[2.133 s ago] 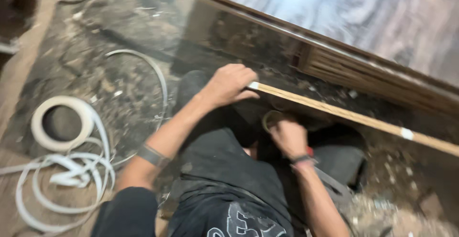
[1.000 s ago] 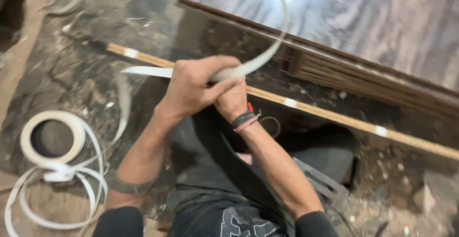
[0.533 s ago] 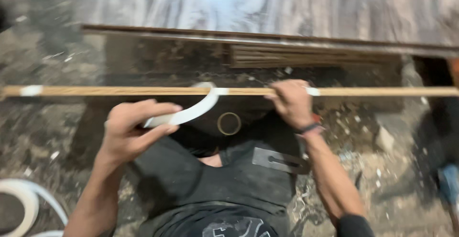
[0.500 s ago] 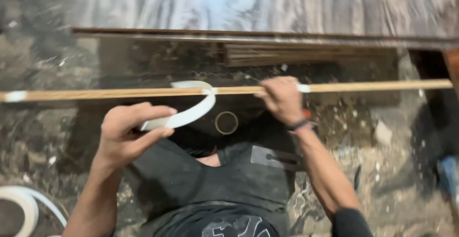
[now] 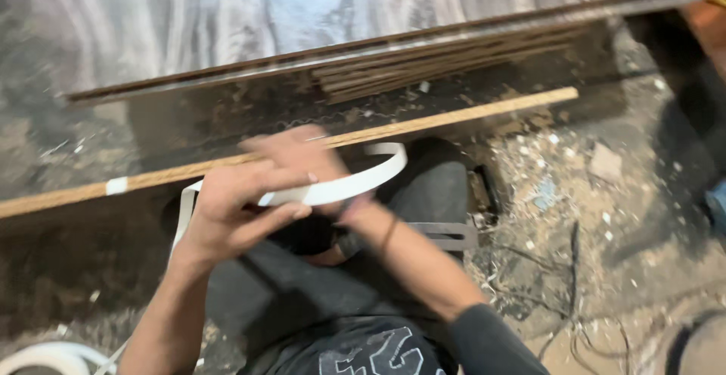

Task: The person sits on the floor and uses a hand iron to melt white edge banding tape onto the edge of a long wooden strip, pressing the tape down as they go. They cut the tape with a handheld tool, press the bonded edge firmly by hand, and trim the tape end near the strip's corner.

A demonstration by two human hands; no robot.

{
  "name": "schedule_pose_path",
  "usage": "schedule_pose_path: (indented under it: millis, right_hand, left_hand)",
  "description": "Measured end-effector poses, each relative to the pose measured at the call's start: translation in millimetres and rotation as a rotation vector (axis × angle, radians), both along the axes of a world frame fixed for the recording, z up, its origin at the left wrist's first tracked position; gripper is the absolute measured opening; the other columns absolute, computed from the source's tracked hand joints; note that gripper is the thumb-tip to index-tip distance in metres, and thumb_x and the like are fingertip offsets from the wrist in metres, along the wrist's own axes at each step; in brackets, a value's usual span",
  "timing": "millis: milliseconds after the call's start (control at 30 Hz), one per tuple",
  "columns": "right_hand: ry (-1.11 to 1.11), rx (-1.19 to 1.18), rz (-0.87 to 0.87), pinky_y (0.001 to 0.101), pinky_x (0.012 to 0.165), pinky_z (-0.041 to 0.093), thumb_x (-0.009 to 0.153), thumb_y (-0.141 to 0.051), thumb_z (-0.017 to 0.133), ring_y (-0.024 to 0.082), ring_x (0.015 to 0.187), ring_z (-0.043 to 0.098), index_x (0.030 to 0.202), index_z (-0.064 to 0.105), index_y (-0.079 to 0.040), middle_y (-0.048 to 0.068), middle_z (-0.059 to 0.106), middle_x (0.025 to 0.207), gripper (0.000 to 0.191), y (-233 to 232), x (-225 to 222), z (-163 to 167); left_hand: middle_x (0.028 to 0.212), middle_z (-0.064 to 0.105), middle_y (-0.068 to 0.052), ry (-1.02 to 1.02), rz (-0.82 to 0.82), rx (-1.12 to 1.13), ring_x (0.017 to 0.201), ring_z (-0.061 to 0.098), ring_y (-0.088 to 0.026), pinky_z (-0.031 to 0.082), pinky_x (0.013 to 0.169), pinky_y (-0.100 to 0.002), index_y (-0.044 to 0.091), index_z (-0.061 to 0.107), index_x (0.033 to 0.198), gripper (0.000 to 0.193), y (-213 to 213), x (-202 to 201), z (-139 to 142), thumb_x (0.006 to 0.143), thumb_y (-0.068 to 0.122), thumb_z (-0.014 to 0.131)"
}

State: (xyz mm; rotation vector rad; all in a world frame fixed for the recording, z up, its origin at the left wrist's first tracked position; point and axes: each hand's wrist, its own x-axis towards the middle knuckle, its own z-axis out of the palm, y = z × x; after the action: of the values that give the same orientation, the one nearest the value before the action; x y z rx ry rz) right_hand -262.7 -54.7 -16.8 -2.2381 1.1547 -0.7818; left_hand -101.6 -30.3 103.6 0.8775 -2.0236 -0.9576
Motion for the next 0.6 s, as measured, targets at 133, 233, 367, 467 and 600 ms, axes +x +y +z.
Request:
schedule_pose_path:
  millis: [133, 233, 367, 467, 600]
  right_hand:
    - [0.050, -0.048, 0.055, 0.0506, 0.088, 0.051, 0.080, -0.030, 0.084, 0.039, 0.102, 0.067, 0.128, 0.066, -0.003, 0.019, 0.072, 0.114, 0.058, -18.8, -100.0, -1.0]
    - [-0.582, 0.265, 0.058, 0.0407, 0.111, 0.059, 0.090, -0.002, 0.082, 0.026, 0.135, 0.065, 0.155, 0.031, -0.011, 0.010, 0.048, 0.152, 0.083, -21.5, -154.3, -5.6]
    - [-0.522, 0.311, -0.027, 0.0413, 0.113, 0.051, 0.084, 0.003, 0.082, 0.025, 0.139, 0.055, 0.157, 0.027, -0.010, 0.014, 0.058, 0.143, 0.092, -23.8, -206.7, -16.4]
    - [-0.408, 0.295, -0.138, 0.0395, 0.111, 0.050, 0.086, 0.005, 0.082, 0.026, 0.133, 0.056, 0.156, 0.037, -0.007, 0.018, 0.059, 0.139, 0.084, -26.9, -231.6, -25.6]
    - [-0.717, 0.487, -0.234, 0.0369, 0.101, 0.057, 0.091, 0.000, 0.077, 0.024, 0.118, 0.068, 0.149, 0.045, -0.007, 0.015, 0.069, 0.127, 0.066, -31.1, -259.9, -25.0]
  left_hand:
    - [0.094, 0.075, -0.008, 0.017, 0.049, 0.029, 0.080, 0.072, -0.021, 0.054, 0.068, -0.033, 0.010, 0.072, 0.114, 0.032, 2.8, 23.3, -13.4, 0.085, 0.017, 0.082]
    - [0.098, 0.073, -0.007, -0.092, 0.084, -0.015, 0.086, 0.073, -0.026, 0.055, 0.073, -0.036, 0.012, 0.072, 0.116, 0.029, -6.3, 24.8, -36.4, 0.090, 0.022, 0.079]
    - [0.104, 0.072, -0.008, -0.379, 0.230, -0.256, 0.086, 0.070, -0.033, 0.054, 0.069, -0.042, 0.015, 0.075, 0.109, 0.022, -36.6, 5.1, -78.8, 0.091, 0.029, 0.075]
    - [0.098, 0.072, -0.004, -0.413, 0.249, -0.240, 0.086, 0.070, -0.033, 0.055, 0.069, -0.043, 0.019, 0.076, 0.110, 0.022, -48.7, 2.9, -101.3, 0.092, 0.031, 0.073]
    - [0.092, 0.069, -0.005, -0.534, 0.187, -0.157, 0.081, 0.069, -0.032, 0.054, 0.065, -0.045, 0.022, 0.077, 0.110, 0.020, -50.9, 5.9, -112.4, 0.094, 0.031, 0.072]
